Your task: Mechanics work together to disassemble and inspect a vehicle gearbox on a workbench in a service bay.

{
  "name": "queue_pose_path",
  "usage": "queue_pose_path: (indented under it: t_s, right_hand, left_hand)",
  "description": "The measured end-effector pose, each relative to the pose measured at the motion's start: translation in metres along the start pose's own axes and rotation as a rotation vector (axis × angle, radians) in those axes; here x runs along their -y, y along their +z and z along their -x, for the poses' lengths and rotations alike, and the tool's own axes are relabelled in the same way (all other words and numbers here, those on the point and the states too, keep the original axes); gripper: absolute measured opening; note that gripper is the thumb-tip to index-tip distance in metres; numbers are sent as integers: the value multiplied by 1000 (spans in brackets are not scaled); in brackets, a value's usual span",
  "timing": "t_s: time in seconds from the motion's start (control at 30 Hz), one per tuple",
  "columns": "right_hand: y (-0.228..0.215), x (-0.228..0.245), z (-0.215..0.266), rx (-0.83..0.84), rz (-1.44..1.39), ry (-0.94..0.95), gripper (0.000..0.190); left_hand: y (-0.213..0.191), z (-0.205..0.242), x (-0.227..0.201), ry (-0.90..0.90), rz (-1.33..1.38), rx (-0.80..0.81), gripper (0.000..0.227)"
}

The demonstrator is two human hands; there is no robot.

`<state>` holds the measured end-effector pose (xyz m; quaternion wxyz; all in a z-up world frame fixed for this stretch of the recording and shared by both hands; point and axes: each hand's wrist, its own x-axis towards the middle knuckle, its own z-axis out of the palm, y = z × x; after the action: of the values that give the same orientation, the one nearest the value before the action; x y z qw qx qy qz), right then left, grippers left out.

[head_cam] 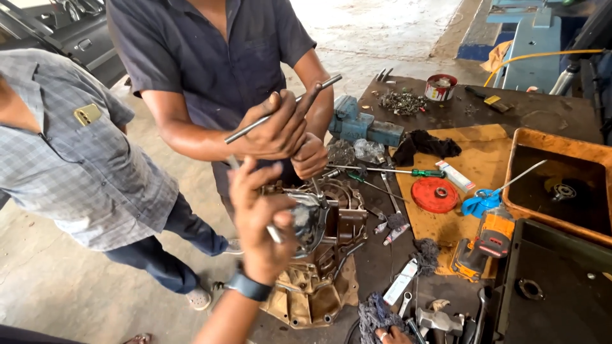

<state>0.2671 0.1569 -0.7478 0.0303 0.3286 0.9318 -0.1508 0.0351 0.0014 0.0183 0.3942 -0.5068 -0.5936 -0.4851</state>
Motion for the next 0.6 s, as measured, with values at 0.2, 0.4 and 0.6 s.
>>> queue_pose_path:
  t_s: [0.2,0.4,0.6]
  right_hand:
    - [0,-12,4,-48,-165,-153,43]
    - [-49,-7,15,26,-206,-343,48]
    - [-110,11,20,269,-220,-271,66]
  left_hand:
    - [27,20,0,-271,551,-163,49]
    - [1,21,60,-933,1421,-171,34]
    - [-8,-31,73,-1187,703,251,31]
